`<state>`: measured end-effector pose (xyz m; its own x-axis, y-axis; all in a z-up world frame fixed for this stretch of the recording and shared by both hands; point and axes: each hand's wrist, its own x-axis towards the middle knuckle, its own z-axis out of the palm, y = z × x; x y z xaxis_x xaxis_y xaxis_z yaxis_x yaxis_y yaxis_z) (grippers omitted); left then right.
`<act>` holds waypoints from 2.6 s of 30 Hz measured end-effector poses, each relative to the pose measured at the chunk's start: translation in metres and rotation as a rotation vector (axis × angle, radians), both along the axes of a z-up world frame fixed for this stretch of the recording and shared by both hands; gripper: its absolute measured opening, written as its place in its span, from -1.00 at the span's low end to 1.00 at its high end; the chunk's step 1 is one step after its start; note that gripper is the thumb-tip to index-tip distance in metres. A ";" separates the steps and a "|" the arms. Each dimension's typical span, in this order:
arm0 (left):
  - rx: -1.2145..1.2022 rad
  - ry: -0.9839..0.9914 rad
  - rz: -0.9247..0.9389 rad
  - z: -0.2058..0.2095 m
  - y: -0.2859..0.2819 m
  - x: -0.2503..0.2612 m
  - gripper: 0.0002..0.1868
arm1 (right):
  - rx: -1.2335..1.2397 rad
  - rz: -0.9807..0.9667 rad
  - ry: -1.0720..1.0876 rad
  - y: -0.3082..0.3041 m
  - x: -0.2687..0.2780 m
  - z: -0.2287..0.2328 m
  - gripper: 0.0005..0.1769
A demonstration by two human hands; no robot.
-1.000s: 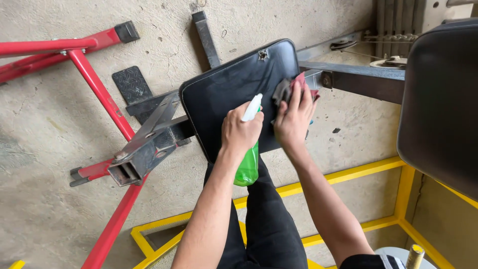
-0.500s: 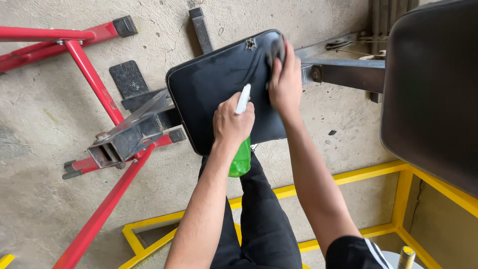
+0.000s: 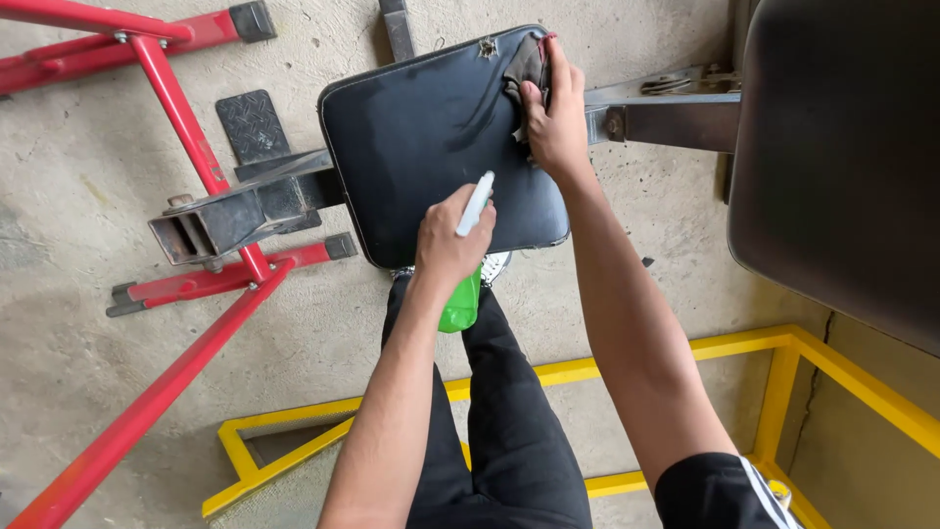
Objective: The person is spraying and wiping down various pieces of gym equipment with a cleaning solution and a cloth.
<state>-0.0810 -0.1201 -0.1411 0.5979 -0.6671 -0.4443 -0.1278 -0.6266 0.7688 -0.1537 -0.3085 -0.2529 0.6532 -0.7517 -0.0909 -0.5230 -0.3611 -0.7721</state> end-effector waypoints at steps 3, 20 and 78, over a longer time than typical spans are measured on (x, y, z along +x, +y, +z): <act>-0.025 0.003 0.003 -0.002 0.008 -0.011 -0.78 | 0.003 0.005 -0.006 0.025 -0.023 0.008 -0.29; -0.152 0.006 -0.040 0.012 0.049 -0.008 -0.77 | -0.355 0.270 0.287 0.049 0.002 0.038 -0.38; -0.224 -0.061 0.531 0.036 0.140 0.061 -0.75 | -0.332 0.154 0.222 0.230 0.072 0.082 -0.41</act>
